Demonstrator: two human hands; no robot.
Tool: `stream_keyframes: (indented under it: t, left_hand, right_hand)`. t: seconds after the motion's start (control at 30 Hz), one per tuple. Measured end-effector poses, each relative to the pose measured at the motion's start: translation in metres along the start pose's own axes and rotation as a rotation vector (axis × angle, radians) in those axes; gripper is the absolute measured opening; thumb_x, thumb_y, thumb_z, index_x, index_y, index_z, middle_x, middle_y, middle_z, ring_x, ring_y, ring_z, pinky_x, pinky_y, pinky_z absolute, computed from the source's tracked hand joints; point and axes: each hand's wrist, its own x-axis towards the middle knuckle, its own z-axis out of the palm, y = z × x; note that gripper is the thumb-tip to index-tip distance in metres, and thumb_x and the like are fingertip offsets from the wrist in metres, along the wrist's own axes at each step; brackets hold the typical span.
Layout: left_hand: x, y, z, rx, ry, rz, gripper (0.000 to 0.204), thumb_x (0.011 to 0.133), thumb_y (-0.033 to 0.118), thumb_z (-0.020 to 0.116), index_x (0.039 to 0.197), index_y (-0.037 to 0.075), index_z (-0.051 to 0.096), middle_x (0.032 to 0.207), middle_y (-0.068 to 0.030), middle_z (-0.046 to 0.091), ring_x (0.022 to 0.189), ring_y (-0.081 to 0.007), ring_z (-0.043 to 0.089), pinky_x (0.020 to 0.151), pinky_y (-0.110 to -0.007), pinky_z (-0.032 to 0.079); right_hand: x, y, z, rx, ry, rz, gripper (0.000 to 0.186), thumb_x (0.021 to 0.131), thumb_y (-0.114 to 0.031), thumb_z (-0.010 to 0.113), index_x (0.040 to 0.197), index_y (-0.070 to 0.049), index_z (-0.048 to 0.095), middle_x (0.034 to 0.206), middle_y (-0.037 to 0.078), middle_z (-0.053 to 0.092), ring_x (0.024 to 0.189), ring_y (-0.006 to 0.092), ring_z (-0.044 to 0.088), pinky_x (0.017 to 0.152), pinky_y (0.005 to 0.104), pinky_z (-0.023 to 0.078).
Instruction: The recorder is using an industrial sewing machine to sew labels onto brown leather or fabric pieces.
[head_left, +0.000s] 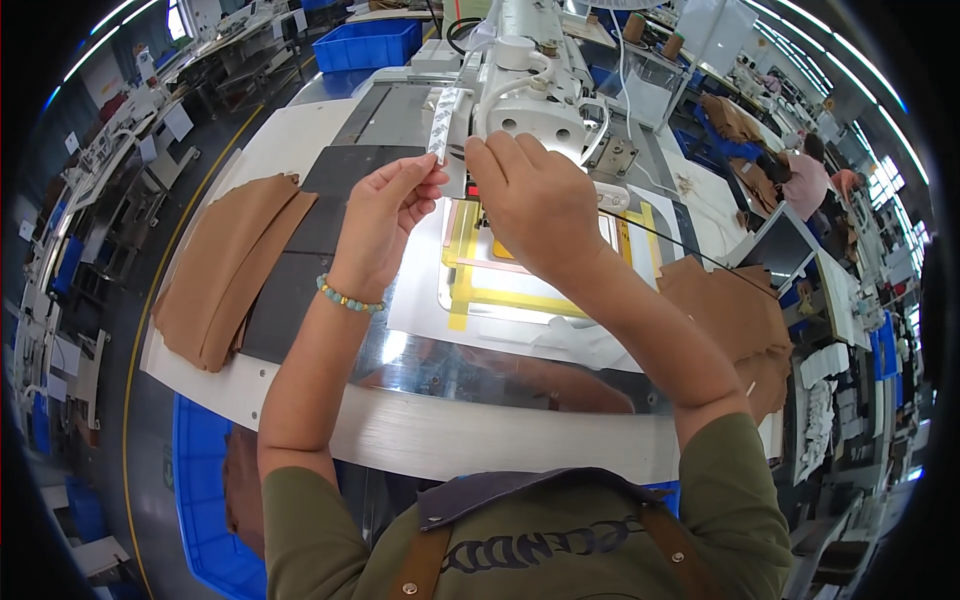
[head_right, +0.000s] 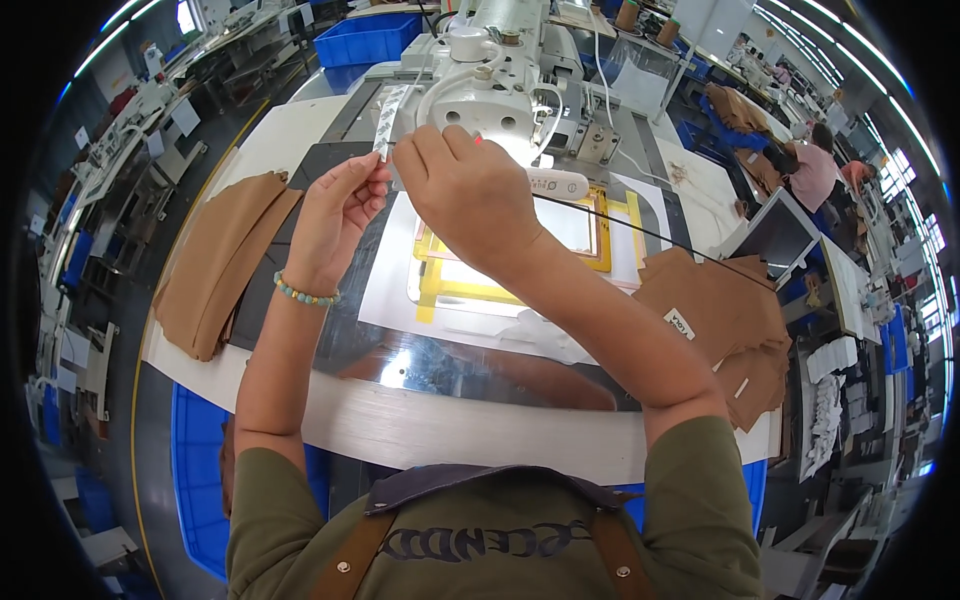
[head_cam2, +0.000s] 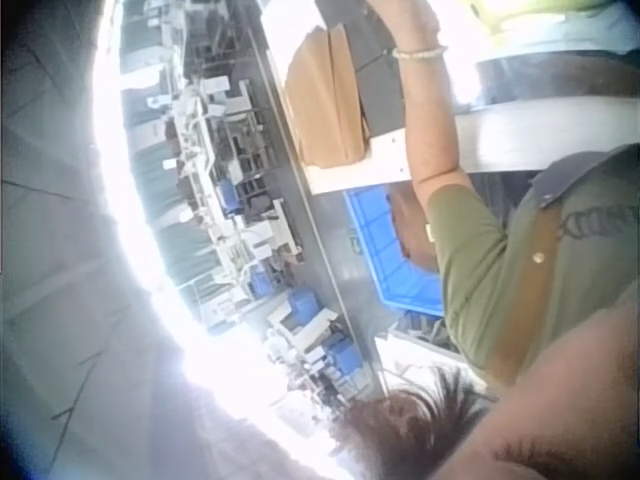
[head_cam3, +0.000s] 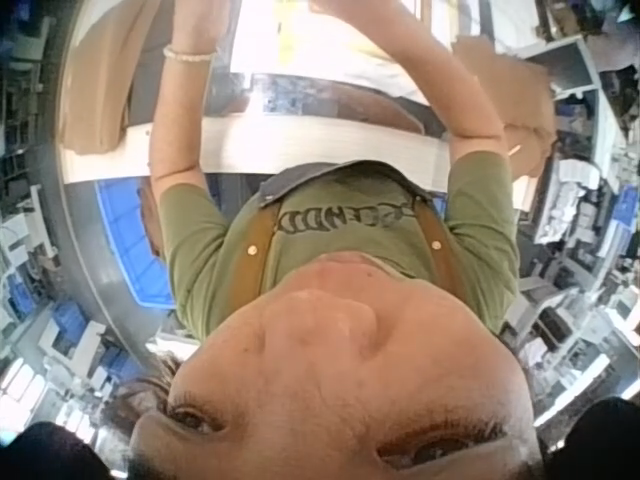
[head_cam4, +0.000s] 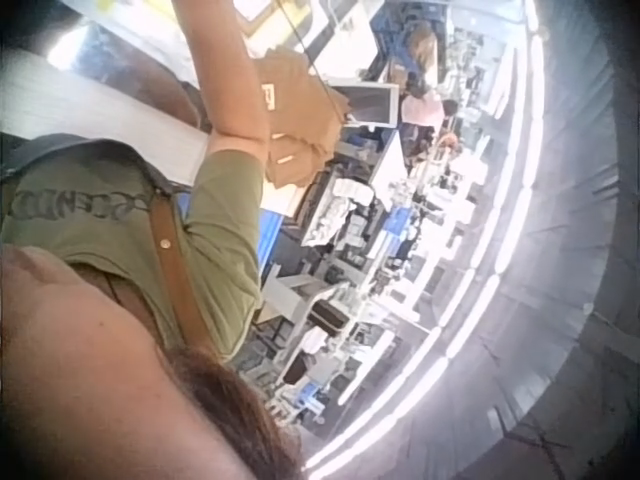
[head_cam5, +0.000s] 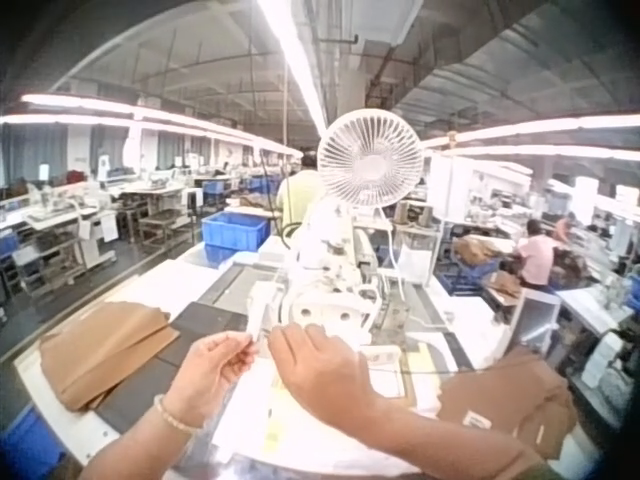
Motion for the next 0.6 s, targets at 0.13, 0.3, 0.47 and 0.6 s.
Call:
stream_keyframes:
  t: [0.13,0.3,0.47,0.6]
  left_hand:
    - [0.0,0.008,0.001,-0.046,-0.031,-0.032,0.023,0.109,0.02,0.065,0.116,0.001,0.074,0.099,-0.0027,0.074,0.088,-0.0073,0.065,0.081,-0.022,0.056]
    - [0.004,0.013,-0.003,-0.006,-0.092,-0.058,0.022,0.109,0.021,0.065,0.113,0.001,0.075,0.098,-0.0028,0.074,0.086,-0.0068,0.066,0.08,-0.021,0.056]
    - [0.005,0.017,-0.005,0.016,-0.088,-0.051,0.021,0.108,0.021,0.067,0.112,0.001,0.075,0.098,-0.0023,0.075,0.084,-0.0061,0.067,0.08,-0.021,0.056]
    - [0.004,0.018,-0.004,0.031,-0.084,-0.058,0.021,0.107,0.021,0.068,0.111,0.001,0.075,0.097,-0.0019,0.075,0.084,-0.0058,0.066,0.08,-0.02,0.056]
  right_hand:
    - [0.001,0.001,0.006,-0.026,0.046,-0.063,0.017,0.075,-0.01,0.073,0.088,-0.009,0.062,0.087,0.002,0.054,0.076,0.0158,0.057,0.056,0.0274,0.047]
    - [0.005,0.004,0.018,-0.018,0.142,-0.114,0.015,0.074,-0.01,0.073,0.088,-0.007,0.066,0.089,0.002,0.056,0.075,0.0161,0.056,0.054,0.0267,0.046]
    - [0.012,0.005,0.019,0.006,0.19,-0.158,0.02,0.075,-0.009,0.073,0.094,-0.004,0.07,0.091,0.003,0.058,0.077,0.0158,0.058,0.053,0.0271,0.046]
    - [0.009,0.004,0.023,-0.007,0.145,-0.165,0.022,0.075,-0.009,0.073,0.096,-0.002,0.071,0.091,0.003,0.058,0.078,0.0158,0.059,0.054,0.0275,0.048]
